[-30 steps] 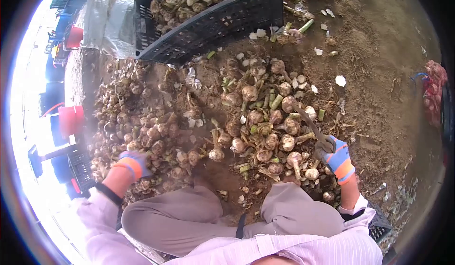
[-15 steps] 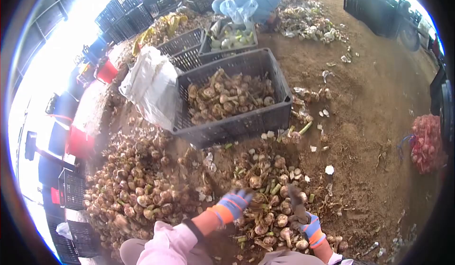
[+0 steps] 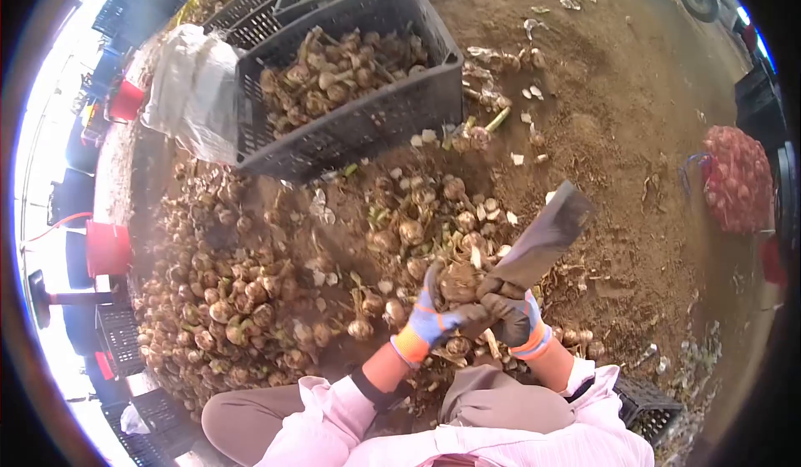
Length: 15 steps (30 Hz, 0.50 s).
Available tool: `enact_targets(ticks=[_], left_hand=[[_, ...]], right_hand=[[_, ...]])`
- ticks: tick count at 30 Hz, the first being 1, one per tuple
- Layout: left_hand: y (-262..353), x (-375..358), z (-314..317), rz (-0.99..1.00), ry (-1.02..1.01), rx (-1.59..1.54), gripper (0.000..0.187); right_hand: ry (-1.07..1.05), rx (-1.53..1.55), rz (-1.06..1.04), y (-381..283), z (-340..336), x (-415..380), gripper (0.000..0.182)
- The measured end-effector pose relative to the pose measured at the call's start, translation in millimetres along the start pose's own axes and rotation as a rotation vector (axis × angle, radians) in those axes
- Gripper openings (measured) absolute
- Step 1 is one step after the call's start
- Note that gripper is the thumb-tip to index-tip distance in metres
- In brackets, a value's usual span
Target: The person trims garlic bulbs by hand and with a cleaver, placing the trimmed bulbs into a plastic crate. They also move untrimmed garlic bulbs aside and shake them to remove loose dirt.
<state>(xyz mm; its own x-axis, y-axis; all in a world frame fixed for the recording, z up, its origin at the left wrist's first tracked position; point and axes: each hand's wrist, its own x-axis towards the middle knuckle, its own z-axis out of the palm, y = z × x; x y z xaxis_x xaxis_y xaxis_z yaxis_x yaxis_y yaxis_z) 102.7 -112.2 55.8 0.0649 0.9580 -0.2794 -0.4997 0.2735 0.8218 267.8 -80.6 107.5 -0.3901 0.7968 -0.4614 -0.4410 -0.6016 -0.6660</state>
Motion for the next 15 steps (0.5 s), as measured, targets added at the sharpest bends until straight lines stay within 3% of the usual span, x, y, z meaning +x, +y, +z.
enact_targets(ticks=[2,3,4,6,7,8,9,11,12,14,15], left_hand=[[52.9,1.6,14.9,-0.259,0.033,-0.185,0.086],[54.0,-1.0,12.8,-0.261,0.004,-0.129,0.081],[55.3,-1.7,11.8,-0.272,0.01,-0.13,0.081],[55.2,-6.0,10.4,-0.07,-0.094,0.157,0.076],[38.5,-5.0,-11.4,-0.092,-0.148,0.282,0.075],[13.2,-5.0,-28.6,-0.14,-0.249,0.375,0.07],[18.4,-10.1,-24.9,-0.533,-0.191,-0.174,0.065],[19.9,-16.1,-18.5,-0.91,-0.109,-0.733,0.06],[13.4,-21.2,-15.0,-0.627,-0.082,-0.552,0.057],[5.8,-24.3,-14.9,-0.347,-0.058,-0.368,0.055],[1.6,-24.0,-17.5,-0.312,-0.041,-0.275,0.059]], right_hand=[[-0.211,-0.146,0.005,-5.2,-4.8,-0.3,0.029],[-0.127,-0.149,0.008,-6.6,-10.9,-2.7,0.032],[-0.053,-0.248,-0.054,-12.5,-14.0,-3.2,0.021],[-0.027,-0.862,-0.118,-42.3,-3.6,-13.8,0.029],[0.013,-1.166,-0.236,-45.3,-2.2,-18.7,0.032],[-0.091,-1.432,-0.369,-47.5,-2.5,-20.4,0.036],[-0.141,-1.517,-0.321,-46.4,0.9,-24.3,0.037],[-0.238,-1.685,-0.247,-48.0,12.8,-29.6,0.042],[-0.231,-1.682,-0.241,-46.9,14.8,-31.1,0.042],[-0.249,-1.702,-0.189,-45.4,16.4,-32.9,0.042],[-0.278,-1.723,-0.17,-43.0,14.8,-33.1,0.044]])
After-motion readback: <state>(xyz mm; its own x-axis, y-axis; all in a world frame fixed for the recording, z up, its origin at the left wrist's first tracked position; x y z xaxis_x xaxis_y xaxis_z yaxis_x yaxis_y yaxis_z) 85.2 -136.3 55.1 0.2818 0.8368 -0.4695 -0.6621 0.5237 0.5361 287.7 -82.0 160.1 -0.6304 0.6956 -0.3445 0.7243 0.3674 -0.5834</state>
